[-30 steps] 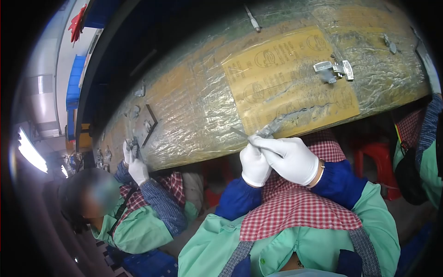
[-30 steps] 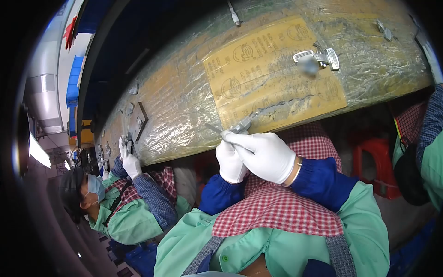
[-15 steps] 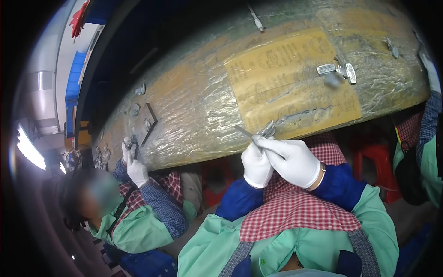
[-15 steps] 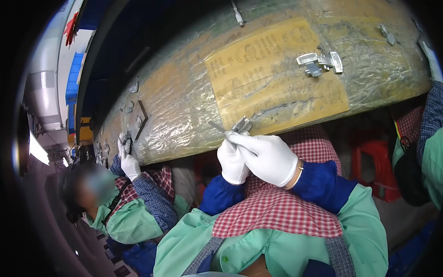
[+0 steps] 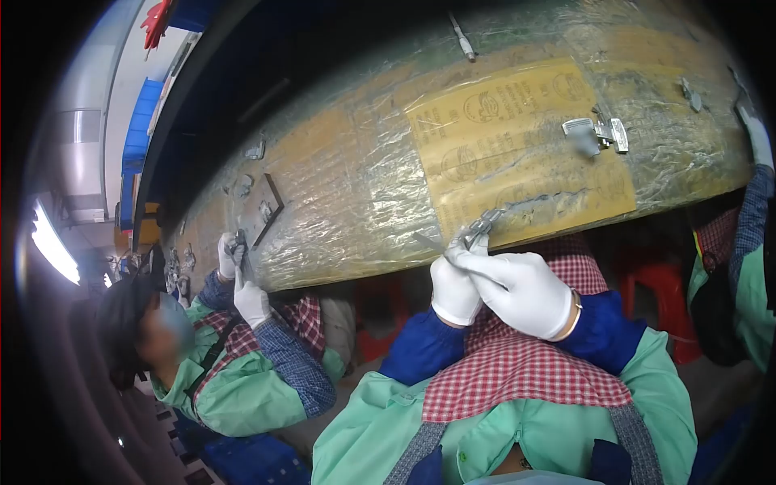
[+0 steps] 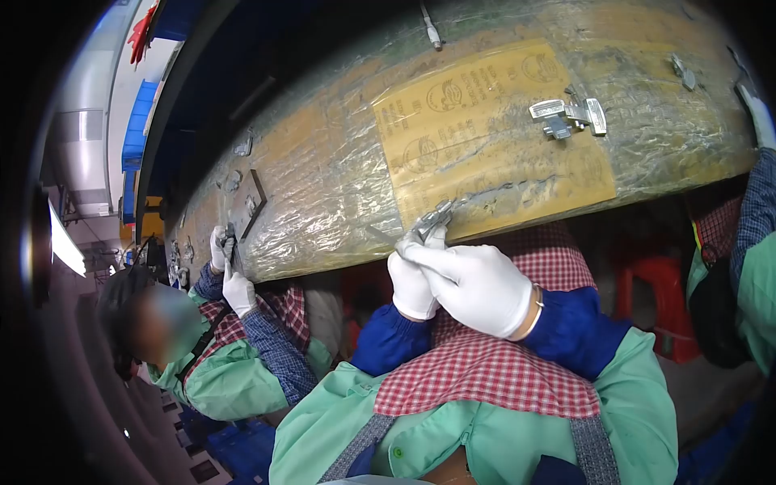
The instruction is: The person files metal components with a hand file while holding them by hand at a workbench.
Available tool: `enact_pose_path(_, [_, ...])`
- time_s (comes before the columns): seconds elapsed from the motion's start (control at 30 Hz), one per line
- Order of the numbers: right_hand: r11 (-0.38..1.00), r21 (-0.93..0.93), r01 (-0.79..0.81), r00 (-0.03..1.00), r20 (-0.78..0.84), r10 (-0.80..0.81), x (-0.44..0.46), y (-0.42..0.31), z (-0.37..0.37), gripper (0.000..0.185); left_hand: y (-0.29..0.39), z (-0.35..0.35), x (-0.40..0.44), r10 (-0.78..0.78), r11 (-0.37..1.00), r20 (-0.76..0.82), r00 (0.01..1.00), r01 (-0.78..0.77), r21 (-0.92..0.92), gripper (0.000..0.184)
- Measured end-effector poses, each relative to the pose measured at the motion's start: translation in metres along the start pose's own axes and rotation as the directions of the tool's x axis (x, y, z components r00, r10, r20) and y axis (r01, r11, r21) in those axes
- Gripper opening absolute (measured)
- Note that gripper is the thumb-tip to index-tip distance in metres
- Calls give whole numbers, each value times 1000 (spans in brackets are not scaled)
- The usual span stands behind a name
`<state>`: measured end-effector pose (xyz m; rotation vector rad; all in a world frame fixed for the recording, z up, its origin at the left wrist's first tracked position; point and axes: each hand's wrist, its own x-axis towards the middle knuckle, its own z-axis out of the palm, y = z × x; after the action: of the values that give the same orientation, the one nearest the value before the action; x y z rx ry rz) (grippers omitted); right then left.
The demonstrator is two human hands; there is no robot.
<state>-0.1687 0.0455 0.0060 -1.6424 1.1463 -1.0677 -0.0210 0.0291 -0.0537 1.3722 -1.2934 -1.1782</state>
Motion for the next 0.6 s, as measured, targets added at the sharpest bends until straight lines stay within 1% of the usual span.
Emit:
enact_pose_path(0.03, [998, -58, 15, 999, 29, -13, 0, -7, -5, 35, 6, 0, 3, -41, 995, 4, 999, 41, -89, 11])
enact_pose_path(0.07, [983, -179, 28, 999, 27, -23, -5, -16, -13, 37, 14, 2, 3, 118, 980, -66, 991, -106, 166, 11])
enact_pose_path(0.13, [920, -389, 46, 998, -16, -57, -20, -18, -25, 43, 37, -4, 7, 27, 934, -56, 998, -5, 357, 15])
enact_pose_path(0.17, [879, -476, 36, 999, -12, -48, -27, -16, -29, 48, 53, -5, 8, -12, 890, -24, 1000, 21, 455, 16])
enact_pose_path(0.2, [877, -479, 33, 999, -10, -43, -29, -17, -32, 48, 51, -6, 9, -16, 892, -23, 1000, 25, 451, 16])
enact_pose_path(0.27, [852, -523, -17, 999, -36, -2, -34, -19, -35, 40, 46, -7, 9, 31, 853, 43, 999, -49, 520, 16])
enact_pose_path(0.3, [847, -531, -9, 999, -35, -12, -33, -17, -35, 43, 53, -5, 10, -1, 850, 46, 999, -23, 526, 16])
enact_pose_path(0.33, [846, -533, -9, 999, -38, -13, -31, -14, -35, 43, 53, -3, 11, 2, 851, 48, 999, -27, 525, 16])
enact_pose_path(0.4, [782, -622, 54, 997, -6, -73, -21, -10, -33, 49, 52, -1, 10, 226, 767, 98, 969, -239, 595, 16])
enact_pose_path(0.43, [771, -635, 43, 998, -6, -60, -14, -10, -31, 47, 52, 1, 9, 223, 766, 97, 970, -236, 598, 16])
enact_pose_path(0.5, [739, -673, 43, 995, -38, -92, 3, -7, -23, 43, 52, 5, 11, 261, 734, 116, 958, -275, 621, 15])
enact_pose_path(0.53, [740, -670, 65, 994, -26, -111, 8, -4, -23, 41, 55, 3, 13, 224, 695, 131, 966, -253, 673, 13])
enact_pose_path(0.57, [738, -671, 63, 993, -29, -112, 6, -7, -25, 41, 55, 4, 12, 227, 695, 134, 965, -257, 672, 13])
enact_pose_path(0.6, [720, -692, 40, 998, -14, -69, 1, -12, -27, 42, 53, 4, 9, 265, 668, 145, 953, -290, 685, 12])
